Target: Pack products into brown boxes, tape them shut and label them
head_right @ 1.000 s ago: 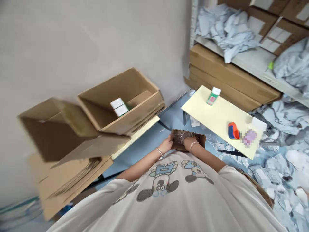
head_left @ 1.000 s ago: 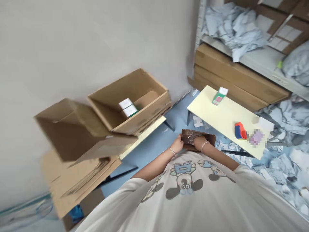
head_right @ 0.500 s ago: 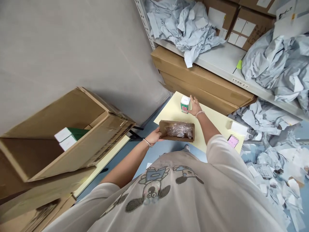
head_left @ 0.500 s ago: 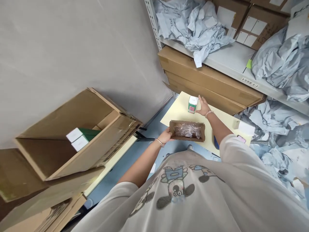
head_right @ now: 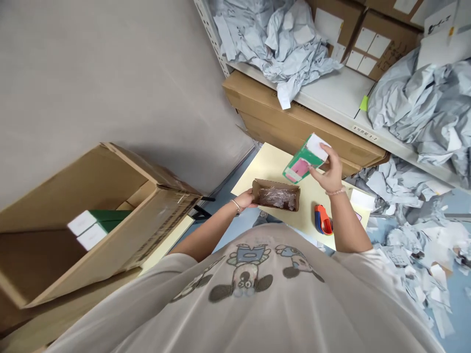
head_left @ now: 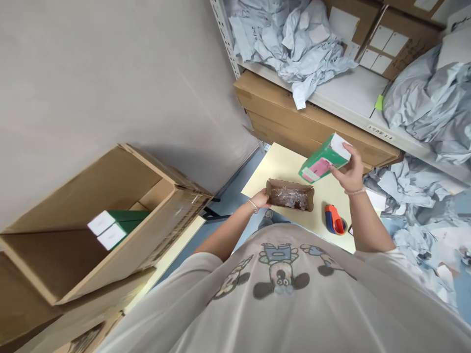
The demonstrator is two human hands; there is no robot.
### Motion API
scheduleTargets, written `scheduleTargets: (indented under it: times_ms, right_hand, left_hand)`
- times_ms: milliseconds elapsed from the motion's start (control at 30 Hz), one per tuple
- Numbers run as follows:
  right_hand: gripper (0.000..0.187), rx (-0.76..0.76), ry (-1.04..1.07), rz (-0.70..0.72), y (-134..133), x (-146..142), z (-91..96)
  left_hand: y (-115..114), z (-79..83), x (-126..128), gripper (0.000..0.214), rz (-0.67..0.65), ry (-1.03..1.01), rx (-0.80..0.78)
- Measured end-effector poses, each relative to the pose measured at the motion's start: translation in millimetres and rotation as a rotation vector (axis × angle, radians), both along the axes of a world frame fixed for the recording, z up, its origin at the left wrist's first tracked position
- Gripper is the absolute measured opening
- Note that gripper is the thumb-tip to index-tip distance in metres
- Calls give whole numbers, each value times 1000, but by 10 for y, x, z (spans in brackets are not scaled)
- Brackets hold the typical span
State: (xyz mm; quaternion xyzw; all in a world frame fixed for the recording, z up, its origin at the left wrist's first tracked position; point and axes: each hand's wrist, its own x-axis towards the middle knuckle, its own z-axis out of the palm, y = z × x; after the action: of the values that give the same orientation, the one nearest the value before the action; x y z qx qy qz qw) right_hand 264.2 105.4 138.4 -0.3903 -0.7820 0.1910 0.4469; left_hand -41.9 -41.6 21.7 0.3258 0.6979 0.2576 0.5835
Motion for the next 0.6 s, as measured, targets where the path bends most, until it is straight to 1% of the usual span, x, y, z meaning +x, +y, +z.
scheduleTargets:
  times_ms: [33, 67, 100, 167, 233, 267, 367, 467, 533, 600]
  right_hand:
    - [74, 10, -34, 45, -132, 21, 127]
    - [71, 11, -94, 111, -263, 2, 208]
    - [68, 5, -177, 191, -386, -53, 241]
    - [64, -33, -408, 363, -587, -243, 184]
    - [64, -110, -685, 471, -708, -486, 18]
    - [65, -163, -818, 487, -739, -608, -83]
    - [66, -339, -1110, 440, -741, -932, -376]
    - [64, -488, -1250, 403, -695, -1189, -626]
    - [67, -562, -1268, 408, -679, -1335, -781]
    - [66, -617, -1250, 396, -679, -1463, -927]
  left_hand:
    - [81, -7, 18, 33, -20, -17, 2]
    - [155, -12, 41, 34, -38, -37, -4]
    - [219, -16, 67, 36, -54, -58, -14]
    - [313, -28, 117, 38, -85, -91, -34]
    - [361, -55, 156, 38, -118, -120, -53]
    - [372, -78, 172, 37, -137, -129, -53]
    - [381, -199, 211, 39, -220, -111, 0]
    - [398, -359, 235, 38, -329, -34, 159]
    - [425, -453, 232, 35, -386, -15, 237]
    - [452, -523, 213, 33, -426, -18, 274]
